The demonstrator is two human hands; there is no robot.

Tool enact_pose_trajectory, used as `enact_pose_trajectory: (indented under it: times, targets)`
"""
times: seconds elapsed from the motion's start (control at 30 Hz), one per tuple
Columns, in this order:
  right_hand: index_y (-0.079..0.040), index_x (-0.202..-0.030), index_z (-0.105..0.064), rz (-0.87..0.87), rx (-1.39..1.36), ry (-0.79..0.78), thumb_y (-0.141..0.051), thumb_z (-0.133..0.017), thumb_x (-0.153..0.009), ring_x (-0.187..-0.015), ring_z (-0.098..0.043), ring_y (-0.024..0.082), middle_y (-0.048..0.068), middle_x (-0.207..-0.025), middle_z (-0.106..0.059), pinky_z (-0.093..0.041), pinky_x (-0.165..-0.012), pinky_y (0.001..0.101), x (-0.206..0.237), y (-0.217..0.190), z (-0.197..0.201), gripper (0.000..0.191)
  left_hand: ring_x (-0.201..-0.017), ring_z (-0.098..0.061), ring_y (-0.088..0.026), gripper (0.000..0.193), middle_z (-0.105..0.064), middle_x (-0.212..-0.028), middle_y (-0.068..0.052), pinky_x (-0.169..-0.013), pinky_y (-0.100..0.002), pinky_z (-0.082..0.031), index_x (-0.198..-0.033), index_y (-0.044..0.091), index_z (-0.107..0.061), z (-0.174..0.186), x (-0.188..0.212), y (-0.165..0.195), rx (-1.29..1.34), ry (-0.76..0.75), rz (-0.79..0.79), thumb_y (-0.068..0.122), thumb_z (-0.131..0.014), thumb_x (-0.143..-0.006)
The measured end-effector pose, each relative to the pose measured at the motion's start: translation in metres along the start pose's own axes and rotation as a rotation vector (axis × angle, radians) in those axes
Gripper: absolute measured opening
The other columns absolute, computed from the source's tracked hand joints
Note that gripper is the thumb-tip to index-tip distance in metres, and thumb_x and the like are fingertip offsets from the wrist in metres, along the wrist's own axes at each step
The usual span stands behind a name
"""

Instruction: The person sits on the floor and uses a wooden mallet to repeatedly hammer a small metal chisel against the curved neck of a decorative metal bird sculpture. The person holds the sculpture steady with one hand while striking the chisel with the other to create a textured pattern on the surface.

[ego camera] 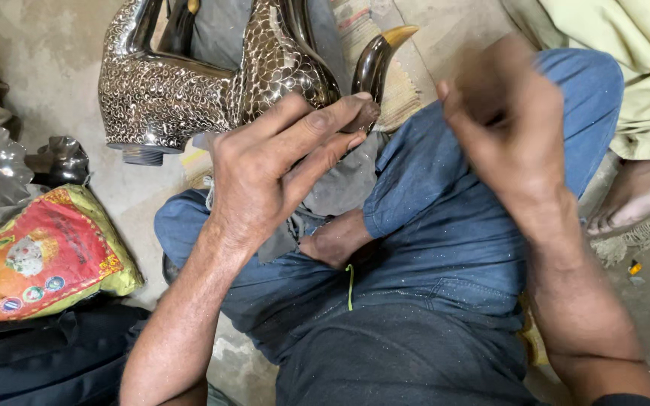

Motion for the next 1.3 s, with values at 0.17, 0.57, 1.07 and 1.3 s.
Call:
enact_pose_trajectory:
  times: [0.17, 0.57, 1.07, 1.3]
  targets:
    - [-0.005, -0.101, -0.060, -0.138, -0.219, -0.023, -0.007, -0.079, -0.098, -0.081, -0.066, 0.031, 0.008, -0.091, -0.066, -0.052, -0.073, 0.0387, 0.001, 0.001, 0.001, 0.019, -0.073, -0.064, -0.013, 0.038, -0.060, -0.090, -0.003, -0.065, -0.033, -0.055, -0.134, 0.010, -0.071, 0.002, 0.000, 0.001, 0.039, 0.013, -0.016, 0.011, -0.085, -0.098]
    - [0.000, -0.113, -0.064, 0.398, 0.108, 0.006, 0.005, -0.076, -0.088, -0.092, -0.067, 0.028, 0.013, -0.099, -0.067, -0.052, -0.078, 0.0382, -0.013, -0.056, 0.015, 0.028, -0.081, -0.071, -0.013, 0.037, -0.076, -0.106, -0.005, -0.065, -0.027, -0.057, -0.122, 0.003, -0.071, 0.003, 0.039, 0.005, -0.082, 0.418, 0.025, 0.003, -0.091, -0.092]
    - [-0.006, -0.109, -0.065, 0.640, 0.546, -0.053, 0.000, -0.080, -0.082, -0.093, -0.064, 0.029, 0.009, -0.098, -0.064, -0.048, -0.081, 0.0397, -0.019, -0.101, 0.020, 0.032, -0.076, -0.071, -0.018, 0.030, -0.075, -0.101, -0.011, -0.066, -0.032, -0.057, -0.109, -0.001, -0.069, 0.008, 0.038, 0.002, -0.042, 0.396, -0.020, 0.000, -0.088, -0.085]
    - [-0.006, -0.108, -0.065, 0.614, 0.552, -0.056, 0.001, -0.084, -0.080, -0.091, -0.066, 0.031, 0.011, -0.096, -0.065, -0.051, -0.078, 0.0429, -0.020, -0.104, 0.026, 0.035, -0.081, -0.071, -0.018, 0.031, -0.073, -0.098, -0.006, -0.066, -0.030, -0.057, -0.116, 0.003, -0.072, 0.006, 0.040, -0.007, -0.052, 0.361, 0.043, 0.003, -0.088, -0.090]
Point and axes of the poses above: each hand's wrist, its own x-axis away from the middle knuckle, its own z-axis out of the back of the hand, y = z × x, the point moved 9 cm from there along -x, towards the middle knuckle
